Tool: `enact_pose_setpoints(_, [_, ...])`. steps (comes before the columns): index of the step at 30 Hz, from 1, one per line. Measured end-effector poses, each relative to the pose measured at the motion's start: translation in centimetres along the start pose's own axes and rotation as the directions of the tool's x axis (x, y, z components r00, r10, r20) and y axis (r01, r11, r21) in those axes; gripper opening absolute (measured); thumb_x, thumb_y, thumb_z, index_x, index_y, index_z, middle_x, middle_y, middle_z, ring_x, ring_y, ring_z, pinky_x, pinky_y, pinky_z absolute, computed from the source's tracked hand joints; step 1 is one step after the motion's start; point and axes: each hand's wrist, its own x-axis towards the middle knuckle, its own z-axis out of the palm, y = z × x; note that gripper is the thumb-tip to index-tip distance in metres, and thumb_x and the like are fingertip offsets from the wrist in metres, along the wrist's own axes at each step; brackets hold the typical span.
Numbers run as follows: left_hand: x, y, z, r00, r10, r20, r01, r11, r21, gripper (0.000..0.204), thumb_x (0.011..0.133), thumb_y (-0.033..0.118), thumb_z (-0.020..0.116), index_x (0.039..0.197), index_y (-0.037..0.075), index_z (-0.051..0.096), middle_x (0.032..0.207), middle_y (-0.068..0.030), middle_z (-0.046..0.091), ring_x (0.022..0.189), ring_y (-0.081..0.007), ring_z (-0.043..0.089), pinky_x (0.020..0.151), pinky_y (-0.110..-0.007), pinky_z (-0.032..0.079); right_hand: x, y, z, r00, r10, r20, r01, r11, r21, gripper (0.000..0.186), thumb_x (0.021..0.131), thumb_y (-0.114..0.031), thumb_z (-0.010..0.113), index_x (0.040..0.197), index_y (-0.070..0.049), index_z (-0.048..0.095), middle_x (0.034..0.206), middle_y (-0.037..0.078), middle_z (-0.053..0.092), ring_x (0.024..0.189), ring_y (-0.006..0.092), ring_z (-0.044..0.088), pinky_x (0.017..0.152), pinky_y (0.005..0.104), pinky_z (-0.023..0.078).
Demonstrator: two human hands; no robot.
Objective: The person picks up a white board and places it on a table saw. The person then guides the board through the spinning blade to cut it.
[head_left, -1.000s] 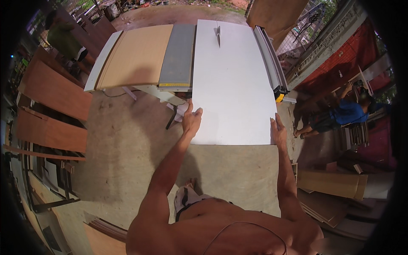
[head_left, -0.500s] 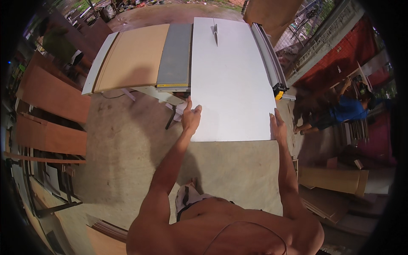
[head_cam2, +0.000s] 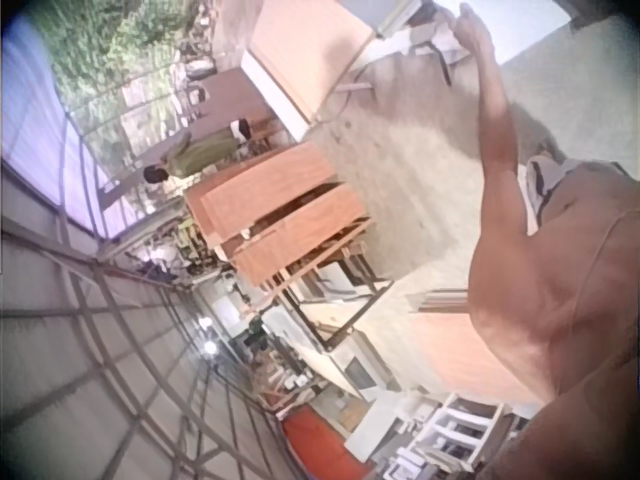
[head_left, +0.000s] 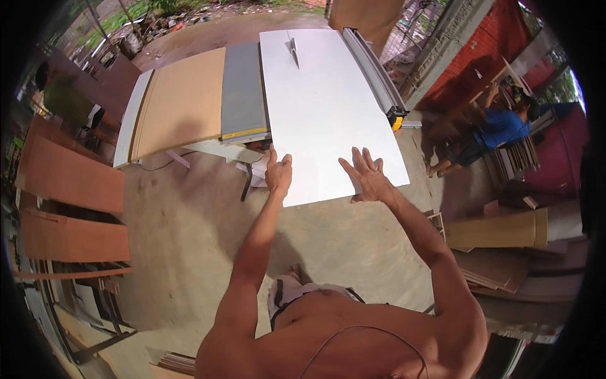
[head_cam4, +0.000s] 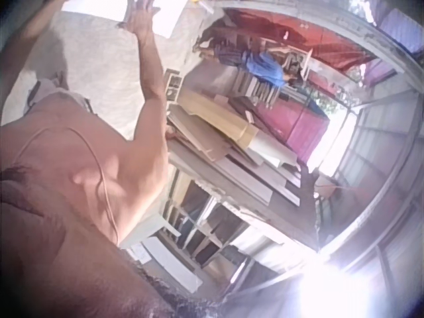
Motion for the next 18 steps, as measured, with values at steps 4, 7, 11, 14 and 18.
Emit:
enact_pose_setpoints(4, [-0.1, 0.0, 0.0, 1.0, 0.0, -0.006, 0.0, 1.0, 0.001, 0.081, 0.103, 0.043, 0.064, 0.173, 0.021, 0.03, 0.135, -0.0263, 0.072, 0.116, -0.0446, 0.073, 0.104, -0.052, 0.054, 0.4, -0.7, -1.2, 1.0, -0.019, -0.02, 0.017, 0.996, -0.085, 0.136, 0.066, -0.038, 0.102, 0.175, -0.028, 0.02, 0.174, 0.036, 0.015, 0.155, 0.065, 0.026, 0.114, 0.0782, 0.039])
enact_pose_setpoints(7, [0.3, -0.8, 0.3, 1.0, 0.025, 0.006, -0.025, 1.0, -0.017, 0.081, 0.104, 0.042, 0.064, 0.173, 0.018, 0.03, 0.145, -0.0273, 0.067, 0.124, -0.0453, 0.069, 0.107, -0.051, 0.053, 0.3, -0.9, -1.5, 1.0, -0.019, -0.023, 0.017, 0.994, -0.104, 0.129, 0.069, -0.03, 0.097, 0.174, -0.026, 0.022, 0.172, 0.036, 0.022, 0.154, 0.0641, 0.029, 0.112, 0.0776, 0.042])
enact_pose_setpoints(11, [0.1, -1.4, -1.3, 0.978, 0.135, 0.156, -0.133, 0.991, -0.026, 0.107, 0.096, 0.05, 0.074, 0.174, 0.005, 0.016, 0.162, -0.0316, 0.048, 0.146, -0.0464, 0.051, 0.119, -0.05, 0.044, 1.3, -0.5, -0.5, 1.0, 0.009, 0.017, -0.007, 0.994, -0.113, 0.134, 0.064, -0.032, 0.098, 0.174, -0.028, 0.021, 0.173, 0.034, 0.021, 0.155, 0.0627, 0.029, 0.11, 0.0761, 0.045])
enact_pose_setpoints(14, [-2.1, -1.8, -3.2, 0.91, 0.345, 0.231, -0.359, 0.933, 0.025, 0.133, 0.083, 0.051, 0.089, 0.171, -0.006, 0.007, 0.175, -0.0345, 0.023, 0.161, -0.0465, 0.029, 0.128, -0.051, 0.034, 1.3, -0.3, -0.5, 1.0, 0.009, 0.012, -0.007, 0.993, -0.121, 0.138, 0.061, -0.038, 0.1, 0.174, -0.032, 0.02, 0.173, 0.033, 0.021, 0.155, 0.0617, 0.029, 0.107, 0.0753, 0.047])
enact_pose_setpoints(18, [-6.7, -4.1, -5.0, 0.766, 0.517, 0.382, -0.595, 0.796, 0.115, 0.139, 0.075, 0.036, 0.098, 0.169, -0.011, 0.007, 0.176, -0.0354, 0.017, 0.164, -0.0451, 0.023, 0.13, -0.049, 0.033, 1.2, 0.3, 0.2, 1.0, 0.009, -0.019, -0.012, 0.992, -0.124, 0.138, 0.061, -0.038, 0.1, 0.173, -0.032, 0.021, 0.171, 0.033, 0.024, 0.152, 0.0619, 0.033, 0.102, 0.0775, 0.049])
